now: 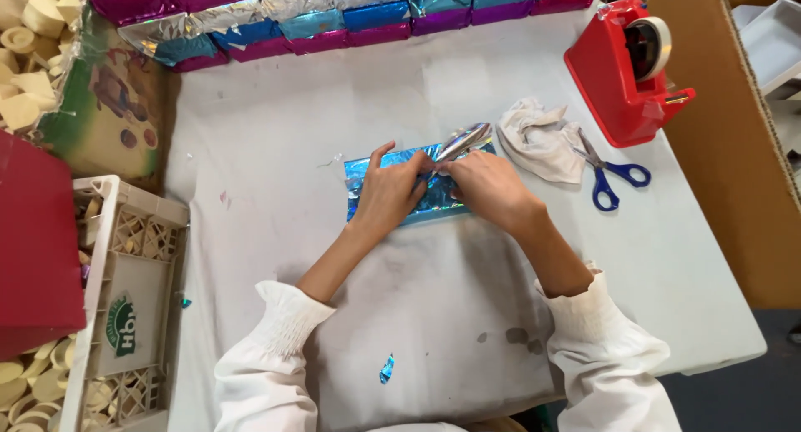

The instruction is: The person places a small box containing wooden shapes onto a sheet of iridescent blue wrapping paper. They fold the paper around the box, trim the excess with scissors, and secure the package using a tape dispenser.

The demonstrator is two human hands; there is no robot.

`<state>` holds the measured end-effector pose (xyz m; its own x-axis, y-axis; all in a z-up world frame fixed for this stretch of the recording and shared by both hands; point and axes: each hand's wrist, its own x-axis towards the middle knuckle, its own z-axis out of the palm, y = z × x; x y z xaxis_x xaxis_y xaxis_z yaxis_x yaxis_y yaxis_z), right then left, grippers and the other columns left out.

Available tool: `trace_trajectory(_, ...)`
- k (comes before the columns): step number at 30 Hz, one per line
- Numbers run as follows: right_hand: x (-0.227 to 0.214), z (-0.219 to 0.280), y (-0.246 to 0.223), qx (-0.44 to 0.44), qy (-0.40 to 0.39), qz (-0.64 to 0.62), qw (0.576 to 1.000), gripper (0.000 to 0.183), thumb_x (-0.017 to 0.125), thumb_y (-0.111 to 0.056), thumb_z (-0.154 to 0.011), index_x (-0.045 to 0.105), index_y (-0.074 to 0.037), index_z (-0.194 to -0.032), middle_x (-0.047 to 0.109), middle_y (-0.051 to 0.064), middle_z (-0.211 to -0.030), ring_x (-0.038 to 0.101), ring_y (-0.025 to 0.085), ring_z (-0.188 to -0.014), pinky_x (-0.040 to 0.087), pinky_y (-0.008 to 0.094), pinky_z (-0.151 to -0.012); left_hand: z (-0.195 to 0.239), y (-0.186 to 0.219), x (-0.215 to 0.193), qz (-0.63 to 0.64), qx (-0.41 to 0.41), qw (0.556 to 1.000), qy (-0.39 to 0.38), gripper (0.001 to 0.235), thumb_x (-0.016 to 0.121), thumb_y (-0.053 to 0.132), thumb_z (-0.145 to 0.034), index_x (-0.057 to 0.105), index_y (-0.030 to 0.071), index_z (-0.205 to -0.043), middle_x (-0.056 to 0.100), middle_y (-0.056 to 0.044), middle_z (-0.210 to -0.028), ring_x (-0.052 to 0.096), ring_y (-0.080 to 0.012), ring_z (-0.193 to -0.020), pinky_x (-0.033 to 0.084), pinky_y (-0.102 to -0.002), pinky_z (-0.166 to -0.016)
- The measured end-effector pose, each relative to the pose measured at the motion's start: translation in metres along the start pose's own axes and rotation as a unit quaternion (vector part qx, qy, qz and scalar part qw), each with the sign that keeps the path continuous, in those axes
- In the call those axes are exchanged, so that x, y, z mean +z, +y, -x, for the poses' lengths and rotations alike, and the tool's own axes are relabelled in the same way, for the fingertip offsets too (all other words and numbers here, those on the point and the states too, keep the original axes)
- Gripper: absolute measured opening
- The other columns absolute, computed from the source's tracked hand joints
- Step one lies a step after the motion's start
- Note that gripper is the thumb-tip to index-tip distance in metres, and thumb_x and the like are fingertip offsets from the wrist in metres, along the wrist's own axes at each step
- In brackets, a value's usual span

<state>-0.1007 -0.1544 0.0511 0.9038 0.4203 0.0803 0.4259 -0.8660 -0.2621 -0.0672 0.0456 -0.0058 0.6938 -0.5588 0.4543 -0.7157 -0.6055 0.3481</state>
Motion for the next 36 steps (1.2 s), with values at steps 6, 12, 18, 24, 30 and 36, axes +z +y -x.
trace_trajectory(6,0.008,-0.001,0.019,-0.019,0.029,0.0,0.999,0.028,0.072,-0.003,-0.076,0.075,-0.01,-0.104,0.073,0.013,-0.088,0.069,0.032,-0.089,0.054,0.045,-0.075,0.001,0.017,-0.014,0.009,-0.03,0.999,-0.04,0.035,0.075,0.027,-0.09,0.068,0.012,-0.121,0.074,-0.007,-0.081,0.071,-0.0265,-0.076,0.031,-0.053,-0.115)
trace_trajectory(12,-0.02,-0.012,0.007,-0.031,0.042,-0.007,0.999,0.013,0.072,-0.003,-0.085,0.075,-0.012,-0.094,0.075,0.003,-0.093,0.066,0.026,-0.1,0.054,0.039,-0.085,0.005,0.011,-0.004,0.012,-0.021,1.0,-0.016,0.022,0.073,0.034,-0.089,0.077,0.013,-0.095,0.074,-0.003,-0.083,0.071,-0.0225,-0.079,0.031,-0.053,-0.116)
trace_trajectory(18,-0.022,-0.011,0.014,-0.11,0.095,0.011,0.989,0.048,0.08,0.001,-0.06,0.073,-0.009,-0.107,0.071,0.006,-0.111,0.059,0.029,-0.114,0.052,0.042,-0.095,0.006,0.005,0.008,-0.06,0.015,0.998,-0.015,0.02,0.072,0.034,-0.094,0.075,0.014,-0.093,0.072,-0.002,-0.083,0.072,-0.021,-0.08,0.03,-0.053,-0.117)
trace_trajectory(24,-0.02,-0.011,0.014,-0.034,0.036,0.04,0.998,0.048,0.082,-0.005,-0.067,0.076,-0.015,-0.113,0.068,0.004,-0.101,0.059,0.029,-0.104,0.052,0.04,-0.089,0.007,0.004,0.01,-0.048,0.032,0.998,-0.005,0.016,0.071,0.031,-0.093,0.076,0.017,-0.096,0.072,-0.002,-0.084,0.071,-0.0208,-0.079,0.028,-0.054,-0.118)
trace_trajectory(30,-0.023,-0.004,0.029,-0.021,0.053,0.092,0.994,0.016,0.085,-0.012,-0.064,0.079,-0.02,-0.078,0.065,0.003,-0.096,0.058,0.027,-0.104,0.051,0.039,-0.088,0.01,-0.001,0.017,-0.053,0.054,0.997,0.012,0.019,0.071,0.032,-0.093,0.077,0.014,-0.098,0.073,-0.001,-0.086,0.073,-0.0202,-0.083,0.029,-0.053,-0.121)
trace_trajectory(36,-0.019,0.004,0.052,0.044,-0.015,0.046,0.998,0.013,0.083,-0.013,-0.065,0.08,-0.021,-0.075,0.066,0.002,-0.092,0.061,0.026,-0.098,0.053,0.038,-0.085,0.005,0.011,0.0,-0.059,0.075,0.995,0.006,0.045,0.075,0.053,-0.091,0.076,0.007,-0.093,0.075,-0.008,-0.098,0.072,-0.0233,-0.085,0.026,-0.054,-0.122)
